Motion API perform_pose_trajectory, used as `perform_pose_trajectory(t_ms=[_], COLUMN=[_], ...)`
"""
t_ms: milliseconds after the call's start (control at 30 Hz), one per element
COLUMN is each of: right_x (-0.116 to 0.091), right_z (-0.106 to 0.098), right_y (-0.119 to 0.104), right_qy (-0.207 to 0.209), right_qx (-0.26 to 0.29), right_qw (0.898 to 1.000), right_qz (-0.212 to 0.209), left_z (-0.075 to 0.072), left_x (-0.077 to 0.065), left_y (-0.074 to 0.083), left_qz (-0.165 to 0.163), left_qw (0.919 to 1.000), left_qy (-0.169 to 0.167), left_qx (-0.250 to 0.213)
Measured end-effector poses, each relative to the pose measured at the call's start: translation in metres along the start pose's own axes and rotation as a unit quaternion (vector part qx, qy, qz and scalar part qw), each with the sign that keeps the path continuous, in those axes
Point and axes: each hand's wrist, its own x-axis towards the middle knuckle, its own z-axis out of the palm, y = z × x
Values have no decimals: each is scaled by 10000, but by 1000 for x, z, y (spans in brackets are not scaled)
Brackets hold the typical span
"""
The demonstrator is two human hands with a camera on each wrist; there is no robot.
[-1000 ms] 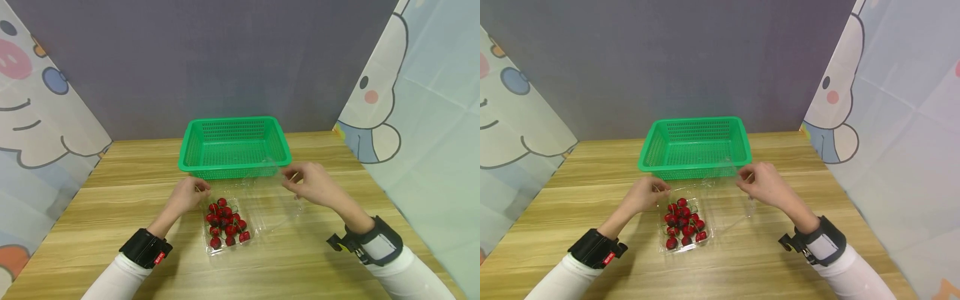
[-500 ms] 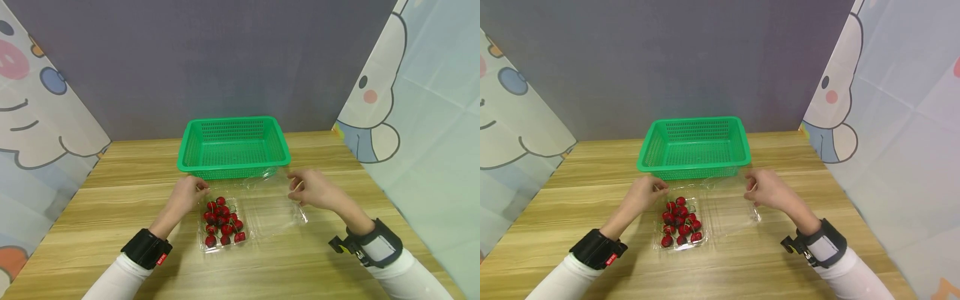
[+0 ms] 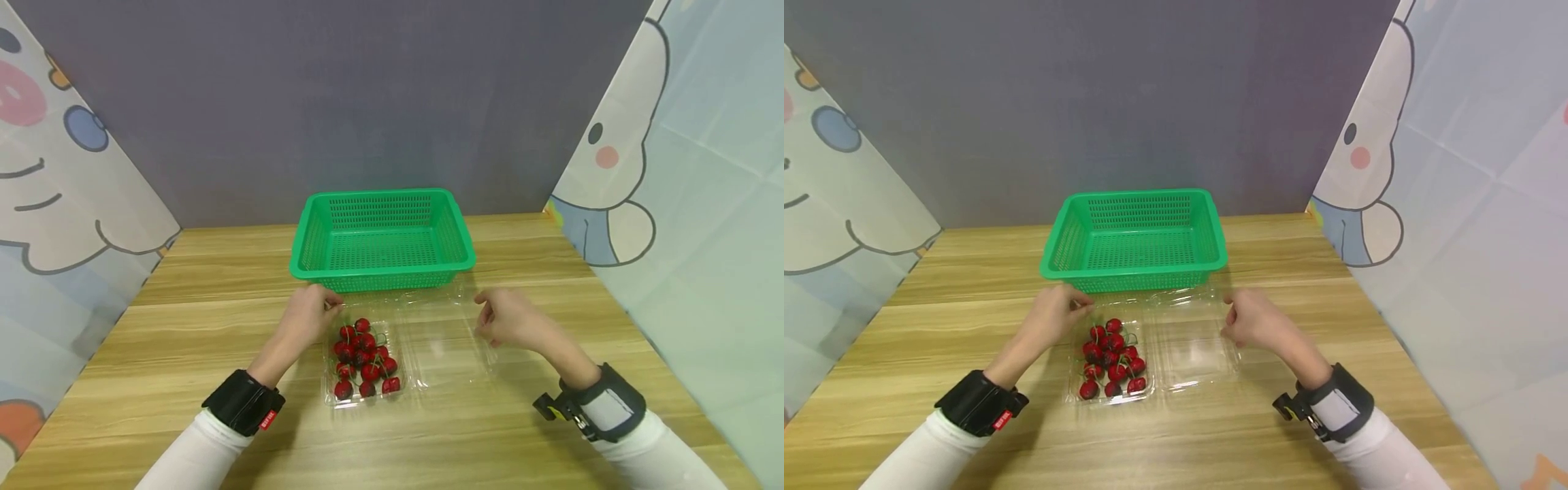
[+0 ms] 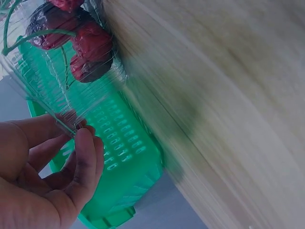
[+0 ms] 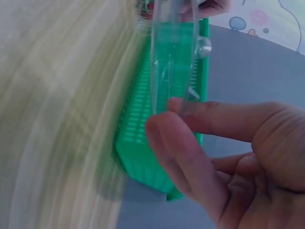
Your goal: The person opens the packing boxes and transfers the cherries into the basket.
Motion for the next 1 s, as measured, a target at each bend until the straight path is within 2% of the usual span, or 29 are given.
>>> perform_pose_trajectory(t_ms=[133, 333, 733, 1000], right_x=[2, 5, 8, 11], right_z=[5, 14, 28, 33], right_y=[4, 11, 16, 20], right_qy=[-125, -161, -105, -58], right_qx=[-292, -384, -612, -903], right_qw=[9995, 9990, 9976, 9956], right_qz=[-4, 133, 314, 230], left_z=[2, 4, 6, 6], left_x=[1, 0, 4, 6], left_y=[-1, -5, -8, -8], left_qz=[33, 99, -3, -40], left_qw=[9999, 9997, 9996, 9995], left_qy=[104, 244, 234, 211], left_qx=[-11, -22, -143, -234])
